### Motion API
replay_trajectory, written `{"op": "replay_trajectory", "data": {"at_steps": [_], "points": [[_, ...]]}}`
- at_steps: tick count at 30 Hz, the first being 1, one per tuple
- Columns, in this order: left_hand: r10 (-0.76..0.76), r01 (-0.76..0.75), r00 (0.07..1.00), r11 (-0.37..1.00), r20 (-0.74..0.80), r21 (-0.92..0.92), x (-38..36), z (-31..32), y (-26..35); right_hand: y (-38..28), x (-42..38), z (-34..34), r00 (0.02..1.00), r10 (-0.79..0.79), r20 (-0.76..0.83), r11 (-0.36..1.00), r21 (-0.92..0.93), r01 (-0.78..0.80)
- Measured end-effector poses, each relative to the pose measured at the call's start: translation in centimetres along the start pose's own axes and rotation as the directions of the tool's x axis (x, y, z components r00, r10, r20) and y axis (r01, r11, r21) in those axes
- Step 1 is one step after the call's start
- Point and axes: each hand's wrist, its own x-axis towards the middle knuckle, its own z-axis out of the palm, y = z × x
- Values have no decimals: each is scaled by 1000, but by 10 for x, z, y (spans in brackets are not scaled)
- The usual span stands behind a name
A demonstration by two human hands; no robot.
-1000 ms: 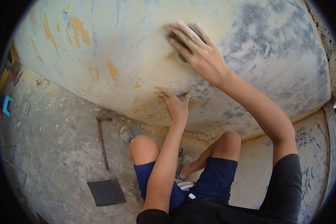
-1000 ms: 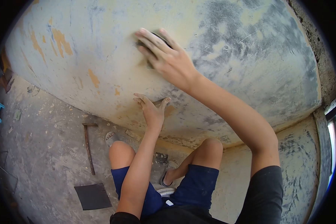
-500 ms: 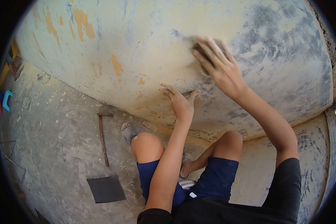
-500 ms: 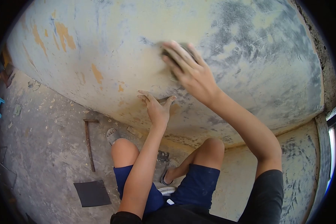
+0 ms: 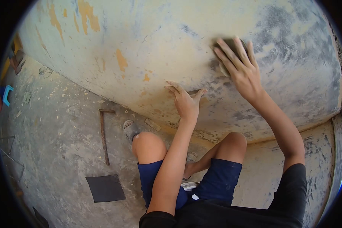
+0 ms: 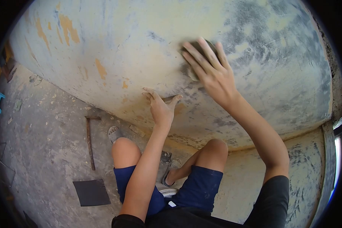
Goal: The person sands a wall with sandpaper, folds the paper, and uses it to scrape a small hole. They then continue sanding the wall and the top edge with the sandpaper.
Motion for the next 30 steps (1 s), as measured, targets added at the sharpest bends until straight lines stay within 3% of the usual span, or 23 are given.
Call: {"op": "replay_trajectory", "data": {"at_steps": [5, 8, 11, 13, 22, 24, 26, 29, 30], "points": [[85, -82, 995, 995, -54, 52, -3, 4, -4, -19, 52, 13, 996, -21, -92, 999, 43, 25], [62, -62, 995, 998, -75, 0, -4, 0, -2, -16, 25, 10, 998, -33, -59, 999, 41, 35], [105, -95, 981, 993, -160, 68, -5, -4, -7, -11, -34, 5, 999, -28, 18, 998, 48, 27], [-38, 25, 991, 995, -125, -100, 0, -18, -14, -16, -71, 11, 994, -67, 84, 994, 90, 60], [-348, 316, 925, 927, -151, -201, 6, -37, -21, -87, -30, 55, 960, -237, 150, 971, 24, 237], [-373, 345, 917, 920, -142, -189, 7, -37, -22, -87, -28, 56, 957, -259, 135, 966, 33, 256], [-399, 379, 911, 910, -109, -168, 3, -33, -22, -74, -39, 45, 957, -247, 151, 961, 163, 223], [-332, 316, 934, 940, -131, -125, 1, -25, -22, -71, -45, 45, 946, -259, 196, 962, 145, 233], [-343, 332, 937, 934, -70, -132, -1, -26, -18, -74, -41, 46, 946, -258, 197, 962, 145, 233]]}}
